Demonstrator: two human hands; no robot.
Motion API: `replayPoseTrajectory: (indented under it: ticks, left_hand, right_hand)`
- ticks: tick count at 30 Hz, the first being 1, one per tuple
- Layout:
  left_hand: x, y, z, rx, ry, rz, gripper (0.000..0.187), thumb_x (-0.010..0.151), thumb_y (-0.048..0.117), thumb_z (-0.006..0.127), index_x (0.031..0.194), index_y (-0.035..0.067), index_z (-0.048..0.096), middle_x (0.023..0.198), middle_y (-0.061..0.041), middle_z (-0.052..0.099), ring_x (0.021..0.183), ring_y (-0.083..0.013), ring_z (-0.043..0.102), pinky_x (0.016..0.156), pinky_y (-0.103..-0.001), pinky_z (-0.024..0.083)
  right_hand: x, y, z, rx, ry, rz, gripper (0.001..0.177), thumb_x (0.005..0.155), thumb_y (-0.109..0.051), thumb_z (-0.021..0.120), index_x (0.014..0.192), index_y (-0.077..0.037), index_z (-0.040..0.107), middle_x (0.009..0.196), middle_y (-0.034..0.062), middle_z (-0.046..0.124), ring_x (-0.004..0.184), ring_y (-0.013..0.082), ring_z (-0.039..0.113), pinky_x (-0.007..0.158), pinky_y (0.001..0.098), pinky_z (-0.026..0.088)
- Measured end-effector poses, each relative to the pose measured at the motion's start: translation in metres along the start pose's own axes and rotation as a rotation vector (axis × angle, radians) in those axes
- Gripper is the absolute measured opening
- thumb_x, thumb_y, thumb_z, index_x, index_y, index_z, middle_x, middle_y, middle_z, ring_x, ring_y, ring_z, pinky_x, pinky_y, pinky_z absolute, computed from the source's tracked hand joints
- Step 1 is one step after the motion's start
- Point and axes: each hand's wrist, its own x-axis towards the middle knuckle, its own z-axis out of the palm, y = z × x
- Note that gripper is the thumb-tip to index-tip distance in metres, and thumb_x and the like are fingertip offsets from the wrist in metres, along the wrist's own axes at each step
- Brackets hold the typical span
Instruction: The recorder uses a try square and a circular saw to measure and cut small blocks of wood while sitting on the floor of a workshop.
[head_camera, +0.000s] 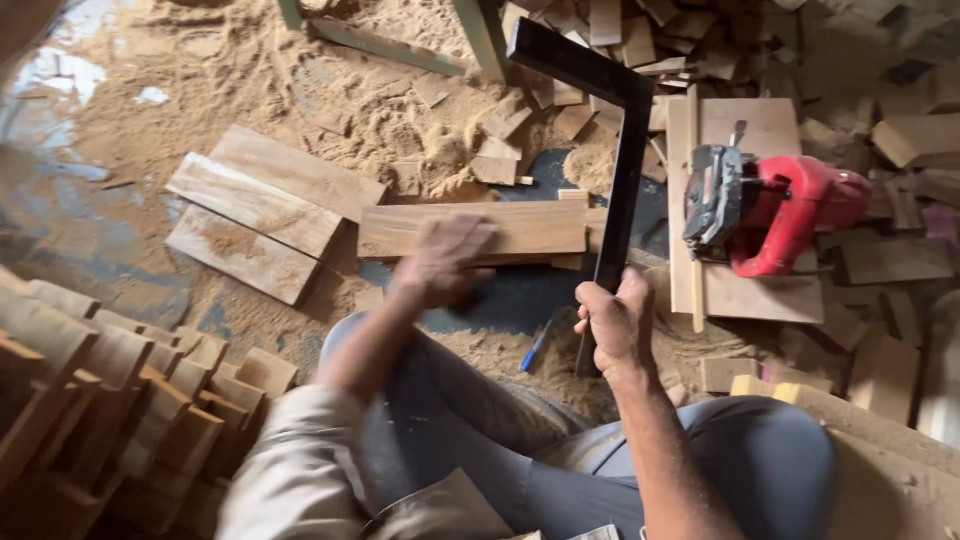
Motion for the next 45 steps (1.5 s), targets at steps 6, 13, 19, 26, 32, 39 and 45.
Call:
replayPoseTrajectory:
  ticks: [6,13,19,26,32,39,45]
  left_hand:
    - [-0.113,-0.11,-0.051,0.032,-0.365,-0.854,0.058,0.106,0.059,0.036,0.156,0.029,0.033,0.172,-0.016,0.019,0.158,-0.032,0.022,0.124,-0.054,0.026]
    - [0.001,0.035,-0.042,0.079,-0.021,-0.369,0.078,0.103,0.062,0.038,0.152,0.001,0.028,0.151,-0.024,0.032,0.14,-0.0372,0.032,0.109,-0.058,0.036]
    - [0.081,0.139,0.032,-0.271,0.347,0.295,0.058,0.069,0.035,0.075,0.117,0.01,0.053,0.126,-0.015,0.056,0.113,-0.036,0.056,0.085,-0.049,0.052]
    - [0.044,0.048,-0.004,-0.025,0.228,0.058,0.069,0.093,0.065,0.064,0.138,0.015,0.051,0.138,-0.012,0.054,0.13,-0.0306,0.051,0.109,-0.054,0.039]
    - [0.043,-0.044,0.011,0.152,-0.096,-0.209,0.136,0.071,0.082,0.07,0.168,0.013,0.003,0.166,-0.015,0.023,0.152,-0.0316,0.028,0.12,-0.066,0.018]
    - [0.012,-0.057,0.022,-0.069,0.27,-0.193,0.123,0.069,0.07,0.082,0.156,0.008,0.021,0.161,-0.015,0.029,0.152,-0.0326,0.024,0.122,-0.069,0.011]
    - [0.055,-0.042,0.022,-0.175,0.569,-0.355,0.085,0.088,0.068,0.066,0.151,0.018,0.04,0.153,-0.015,0.039,0.146,-0.0373,0.029,0.114,-0.074,0.017]
  right_hand:
    - [0.008,0.02,0.004,0.015,0.01,-0.037,0.017,0.074,-0.002,0.064,0.083,0.0,0.05,0.067,0.0052,0.057,0.051,0.0113,0.055,0.037,0.0282,0.048]
    - [0.001,0.006,0.007,-0.019,-0.018,-0.022,0.015,0.074,-0.003,0.064,0.085,-0.001,0.054,0.068,0.0035,0.057,0.051,0.0095,0.054,0.037,0.026,0.047]
    - [0.006,-0.001,-0.013,-0.092,0.031,-0.039,0.014,0.077,-0.005,0.065,0.083,0.001,0.055,0.065,0.0065,0.058,0.046,0.0123,0.053,0.038,0.0263,0.045]
    - [0.007,0.003,-0.007,0.033,0.034,-0.005,0.014,0.073,-0.004,0.064,0.084,-0.003,0.056,0.067,0.0032,0.057,0.048,0.0088,0.052,0.036,0.0252,0.045]
    - [0.01,0.025,0.006,-0.144,0.043,-0.039,0.017,0.071,-0.001,0.064,0.081,0.0,0.05,0.063,0.0071,0.055,0.046,0.0121,0.054,0.034,0.0296,0.046]
    - [0.018,0.078,0.036,-0.282,-0.026,0.092,0.019,0.072,-0.001,0.065,0.08,0.0,0.047,0.06,0.0068,0.053,0.046,0.014,0.052,0.035,0.0318,0.043]
    - [0.034,0.154,0.045,-0.463,-0.058,0.145,0.02,0.071,-0.004,0.067,0.082,0.002,0.051,0.065,0.0087,0.059,0.048,0.0165,0.056,0.037,0.034,0.046]
